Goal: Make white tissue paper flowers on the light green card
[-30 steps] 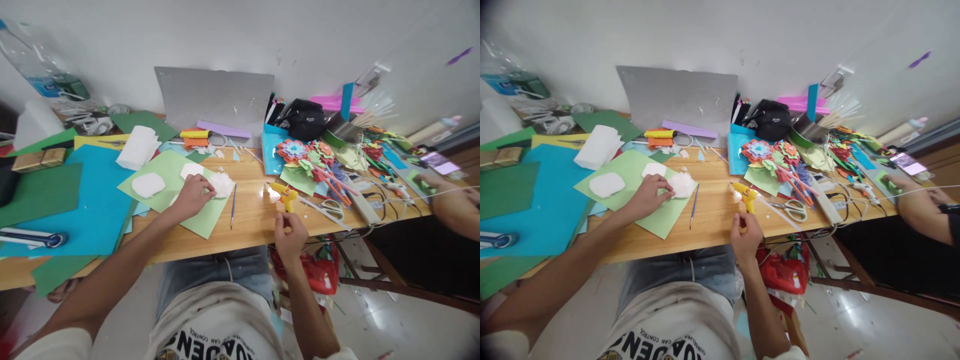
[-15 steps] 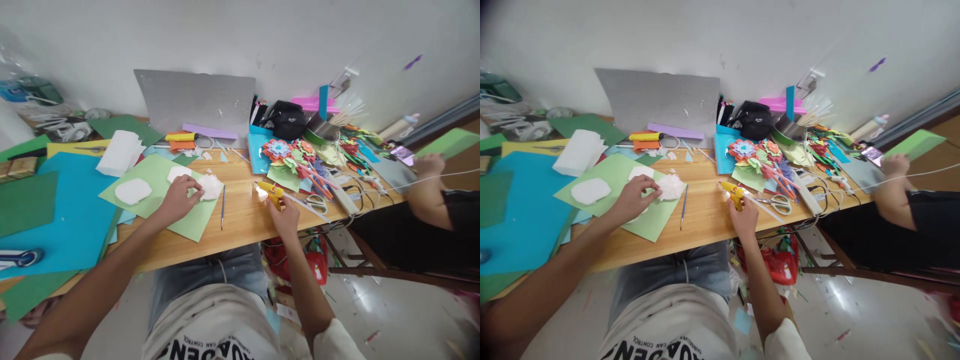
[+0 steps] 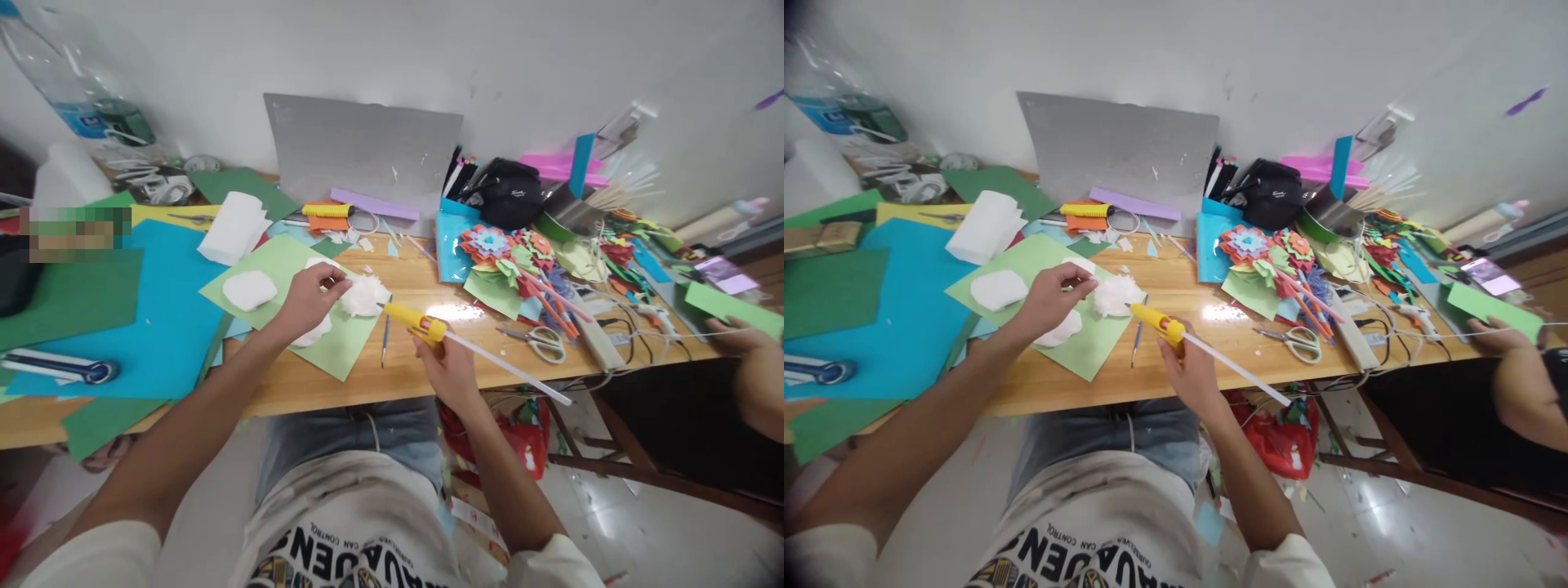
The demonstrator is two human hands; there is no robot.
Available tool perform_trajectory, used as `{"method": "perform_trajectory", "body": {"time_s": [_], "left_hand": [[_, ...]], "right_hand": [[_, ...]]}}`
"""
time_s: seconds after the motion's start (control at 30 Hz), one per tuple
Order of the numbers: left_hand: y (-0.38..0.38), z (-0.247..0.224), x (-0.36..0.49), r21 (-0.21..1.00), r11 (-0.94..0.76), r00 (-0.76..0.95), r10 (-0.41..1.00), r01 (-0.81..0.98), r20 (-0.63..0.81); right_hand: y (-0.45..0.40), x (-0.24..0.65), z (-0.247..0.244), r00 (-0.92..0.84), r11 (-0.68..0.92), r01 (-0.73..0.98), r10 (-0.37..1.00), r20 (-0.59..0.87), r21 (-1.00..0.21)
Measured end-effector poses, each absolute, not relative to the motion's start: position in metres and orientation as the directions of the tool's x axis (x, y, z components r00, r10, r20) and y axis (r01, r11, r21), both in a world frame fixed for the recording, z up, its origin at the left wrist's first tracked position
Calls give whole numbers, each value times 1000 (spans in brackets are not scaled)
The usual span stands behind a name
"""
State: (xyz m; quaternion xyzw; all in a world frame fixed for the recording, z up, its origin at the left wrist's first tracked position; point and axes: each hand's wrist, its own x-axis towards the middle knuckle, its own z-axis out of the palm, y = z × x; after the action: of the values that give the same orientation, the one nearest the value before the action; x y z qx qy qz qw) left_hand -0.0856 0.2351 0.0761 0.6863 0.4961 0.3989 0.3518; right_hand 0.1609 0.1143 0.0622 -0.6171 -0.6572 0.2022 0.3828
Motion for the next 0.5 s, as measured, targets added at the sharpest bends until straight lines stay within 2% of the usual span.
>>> {"method": "perform_trajectory", "body": {"time_s": [0.33, 0.5], "left_hand": [[235, 77, -86, 848, -296, 194, 953, 439, 233], [235, 78, -86, 852, -289, 192, 955, 436, 226]], "right_hand": [[115, 138, 53, -97, 204, 864, 965, 245, -461], [117, 133, 52, -143, 244, 885, 953, 267, -397]]}}
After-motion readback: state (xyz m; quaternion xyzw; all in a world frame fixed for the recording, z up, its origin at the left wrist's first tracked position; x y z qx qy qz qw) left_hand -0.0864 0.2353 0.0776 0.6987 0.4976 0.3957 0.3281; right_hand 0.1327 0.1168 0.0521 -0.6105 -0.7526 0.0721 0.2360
